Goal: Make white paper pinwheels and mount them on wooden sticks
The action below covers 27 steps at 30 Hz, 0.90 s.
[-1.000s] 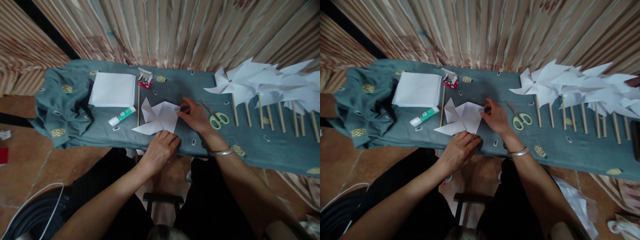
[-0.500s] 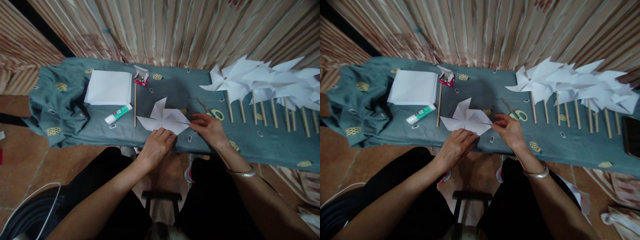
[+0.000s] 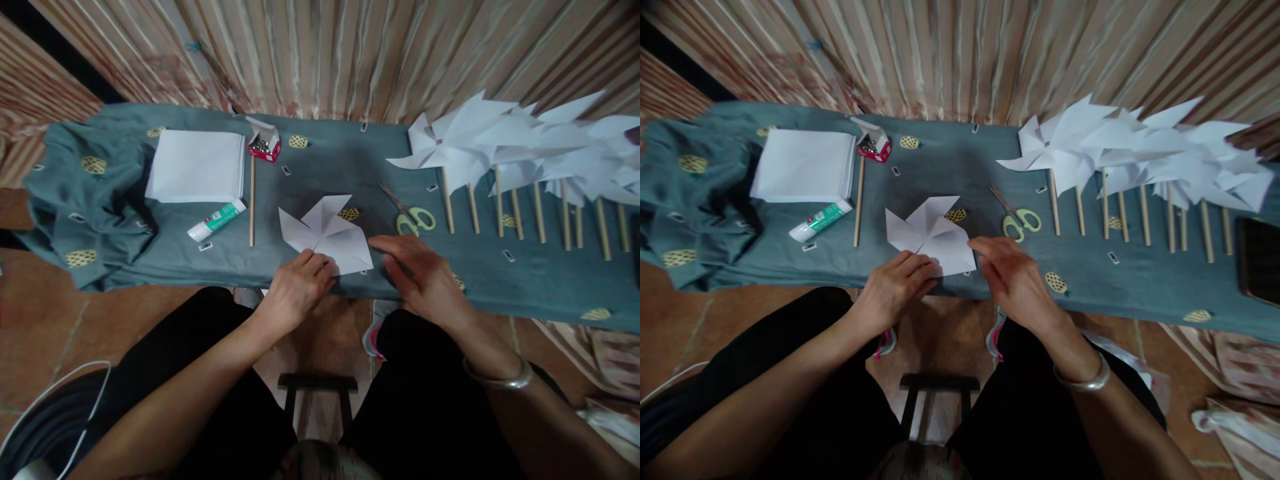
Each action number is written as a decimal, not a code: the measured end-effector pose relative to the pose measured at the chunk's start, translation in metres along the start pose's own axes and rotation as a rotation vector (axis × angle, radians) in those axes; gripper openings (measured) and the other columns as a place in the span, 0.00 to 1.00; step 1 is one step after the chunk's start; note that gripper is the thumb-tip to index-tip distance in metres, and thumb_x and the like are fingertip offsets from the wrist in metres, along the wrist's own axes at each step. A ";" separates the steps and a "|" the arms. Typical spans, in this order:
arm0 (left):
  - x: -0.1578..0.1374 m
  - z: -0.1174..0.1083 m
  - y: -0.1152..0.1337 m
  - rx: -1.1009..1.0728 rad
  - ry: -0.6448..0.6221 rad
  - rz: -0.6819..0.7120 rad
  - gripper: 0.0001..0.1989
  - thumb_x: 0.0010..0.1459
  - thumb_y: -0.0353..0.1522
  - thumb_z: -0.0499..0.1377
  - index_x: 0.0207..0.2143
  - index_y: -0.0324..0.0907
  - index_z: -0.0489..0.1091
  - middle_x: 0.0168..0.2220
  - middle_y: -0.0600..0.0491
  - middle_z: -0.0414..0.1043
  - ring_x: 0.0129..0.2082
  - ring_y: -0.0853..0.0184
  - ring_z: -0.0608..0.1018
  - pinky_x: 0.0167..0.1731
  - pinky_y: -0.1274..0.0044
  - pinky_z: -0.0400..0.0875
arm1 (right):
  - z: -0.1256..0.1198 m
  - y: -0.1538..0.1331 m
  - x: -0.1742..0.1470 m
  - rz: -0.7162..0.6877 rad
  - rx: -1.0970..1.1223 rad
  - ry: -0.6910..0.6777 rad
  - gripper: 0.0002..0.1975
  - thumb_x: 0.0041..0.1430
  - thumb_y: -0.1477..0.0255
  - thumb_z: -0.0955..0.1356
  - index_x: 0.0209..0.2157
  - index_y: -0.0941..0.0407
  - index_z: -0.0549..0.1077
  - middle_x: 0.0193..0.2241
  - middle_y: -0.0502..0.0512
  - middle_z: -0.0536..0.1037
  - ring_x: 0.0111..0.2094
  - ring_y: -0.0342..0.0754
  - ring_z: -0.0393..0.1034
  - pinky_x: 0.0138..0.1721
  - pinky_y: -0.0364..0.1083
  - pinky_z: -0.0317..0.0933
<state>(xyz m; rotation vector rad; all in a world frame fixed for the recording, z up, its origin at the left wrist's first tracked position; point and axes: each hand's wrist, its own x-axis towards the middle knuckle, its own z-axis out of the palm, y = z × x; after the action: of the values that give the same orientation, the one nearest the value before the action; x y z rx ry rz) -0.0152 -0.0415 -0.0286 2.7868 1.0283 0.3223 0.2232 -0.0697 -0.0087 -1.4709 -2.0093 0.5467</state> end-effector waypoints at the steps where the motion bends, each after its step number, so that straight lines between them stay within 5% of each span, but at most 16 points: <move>1: 0.000 0.000 0.000 -0.002 0.000 -0.001 0.07 0.65 0.30 0.56 0.42 0.37 0.72 0.41 0.48 0.75 0.40 0.60 0.74 0.34 0.72 0.72 | 0.003 0.000 0.001 -0.044 0.000 -0.026 0.17 0.66 0.73 0.60 0.51 0.49 0.75 0.49 0.56 0.80 0.52 0.55 0.73 0.55 0.59 0.66; 5: -0.002 -0.002 0.000 0.020 -0.012 0.024 0.07 0.66 0.28 0.54 0.42 0.38 0.72 0.41 0.48 0.75 0.40 0.61 0.73 0.33 0.73 0.71 | 0.011 0.007 0.002 -0.104 -0.004 -0.083 0.19 0.64 0.77 0.60 0.51 0.51 0.75 0.47 0.57 0.81 0.49 0.55 0.73 0.51 0.59 0.68; 17: -0.005 -0.004 0.000 0.057 -0.030 0.000 0.06 0.65 0.26 0.55 0.41 0.38 0.71 0.40 0.48 0.76 0.39 0.62 0.76 0.27 0.75 0.71 | 0.017 0.015 0.006 0.014 0.162 -0.102 0.16 0.62 0.76 0.65 0.48 0.49 0.78 0.47 0.53 0.81 0.49 0.52 0.76 0.53 0.56 0.69; 27: -0.004 -0.007 0.005 0.024 -0.035 0.015 0.07 0.66 0.25 0.52 0.39 0.38 0.70 0.37 0.49 0.75 0.38 0.62 0.74 0.32 0.73 0.72 | 0.026 0.006 0.021 0.139 0.330 -0.074 0.07 0.61 0.65 0.70 0.37 0.48 0.82 0.38 0.51 0.84 0.41 0.52 0.78 0.47 0.53 0.72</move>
<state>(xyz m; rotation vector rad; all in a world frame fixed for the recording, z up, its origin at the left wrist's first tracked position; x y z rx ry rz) -0.0169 -0.0475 -0.0217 2.8122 1.0112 0.2632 0.2052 -0.0476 -0.0277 -1.4065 -1.7745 0.9545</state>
